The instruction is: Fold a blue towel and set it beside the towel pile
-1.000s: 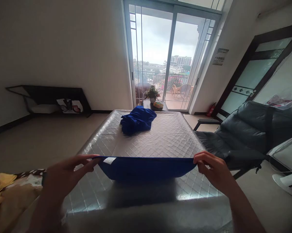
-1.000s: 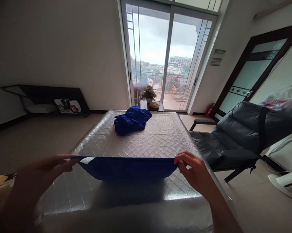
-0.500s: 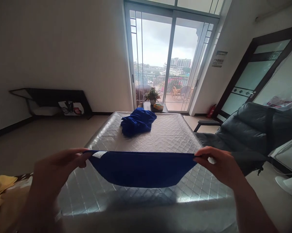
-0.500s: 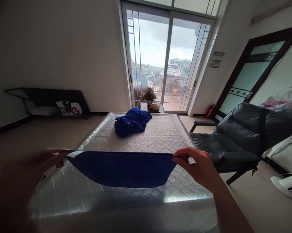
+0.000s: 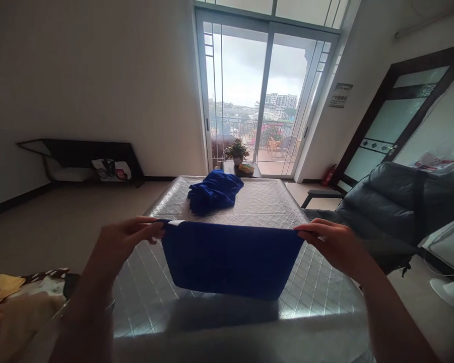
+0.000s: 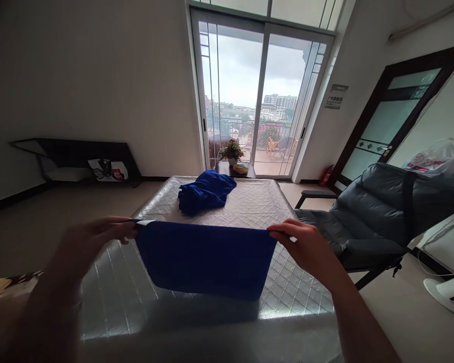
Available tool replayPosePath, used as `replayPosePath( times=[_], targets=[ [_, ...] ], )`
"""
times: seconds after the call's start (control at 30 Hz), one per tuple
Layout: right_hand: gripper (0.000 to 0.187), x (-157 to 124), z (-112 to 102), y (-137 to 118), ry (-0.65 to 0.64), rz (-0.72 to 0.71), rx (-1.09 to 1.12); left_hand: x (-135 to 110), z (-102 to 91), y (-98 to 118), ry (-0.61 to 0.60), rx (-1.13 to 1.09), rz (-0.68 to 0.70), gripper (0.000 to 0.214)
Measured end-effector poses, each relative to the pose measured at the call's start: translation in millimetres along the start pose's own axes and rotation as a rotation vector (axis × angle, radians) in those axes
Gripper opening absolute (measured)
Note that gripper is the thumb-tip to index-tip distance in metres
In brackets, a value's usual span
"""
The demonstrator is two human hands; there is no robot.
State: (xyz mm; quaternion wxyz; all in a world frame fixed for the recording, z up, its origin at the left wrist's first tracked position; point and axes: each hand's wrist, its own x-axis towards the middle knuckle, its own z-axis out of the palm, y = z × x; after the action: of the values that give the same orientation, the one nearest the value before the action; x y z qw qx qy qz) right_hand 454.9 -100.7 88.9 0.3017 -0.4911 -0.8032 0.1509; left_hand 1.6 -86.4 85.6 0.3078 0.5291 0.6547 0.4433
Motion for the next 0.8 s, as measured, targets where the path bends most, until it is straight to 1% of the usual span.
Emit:
replayPosePath(
  times=[0.1, 0.17, 0.23, 0.3, 0.37, 0.4, 0.47, 0.53, 0.57, 0.63, 0.67, 0.73, 0.8],
  targets=[
    [0.022, 29, 10, 21, -0.016, -0.006, -0.043, 28, 19.4, 3, -0.068, -0.058, -0.034, 0.044],
    [0.022, 54, 19, 37, -0.017, -0.008, -0.066, 51, 34.5, 2, -0.051, -0.133, -0.042, 0.046],
    [0.021, 77, 27, 50, 0.022, -0.008, -0.093, 70, 46.8, 0, -0.018, -0.216, -0.028, 0.045],
    [0.022, 90, 33, 57, 0.081, -0.023, -0.099, 80, 52.9, -2, 0.010, -0.292, 0.006, 0.041],
    [0.023, 90, 35, 56, 0.135, -0.055, -0.068, 76, 51.8, -2, 0.052, -0.349, 0.033, 0.038],
    [0.023, 85, 35, 54, 0.154, -0.076, -0.044, 69, 49.0, -3, 0.084, -0.362, 0.034, 0.037],
    [0.023, 66, 40, 50, 0.169, -0.111, 0.017, 50, 41.7, -11, 0.161, -0.353, -0.007, 0.038],
    [0.023, 37, 55, 50, 0.136, -0.120, 0.089, 26, 35.7, -29, 0.174, -0.290, -0.088, 0.043],
    [0.024, 22, 67, 52, 0.102, -0.109, 0.125, 14, 34.4, -42, 0.143, -0.245, -0.137, 0.046],
    [0.025, -10, 98, 61, -0.003, -0.050, 0.186, -6, 36.4, -77, 0.020, -0.167, -0.240, 0.052],
    [0.026, -25, 116, 66, -0.056, -0.012, 0.212, -16, 39.6, -96, -0.051, -0.139, -0.294, 0.055],
    [0.025, -52, 150, 75, -0.146, 0.080, 0.215, -32, 48.7, -133, -0.154, -0.087, -0.386, 0.058],
    [0.026, -72, 176, 80, -0.249, 0.143, 0.180, -46, 58.1, -160, -0.222, -0.004, -0.446, 0.057]
  ],
)
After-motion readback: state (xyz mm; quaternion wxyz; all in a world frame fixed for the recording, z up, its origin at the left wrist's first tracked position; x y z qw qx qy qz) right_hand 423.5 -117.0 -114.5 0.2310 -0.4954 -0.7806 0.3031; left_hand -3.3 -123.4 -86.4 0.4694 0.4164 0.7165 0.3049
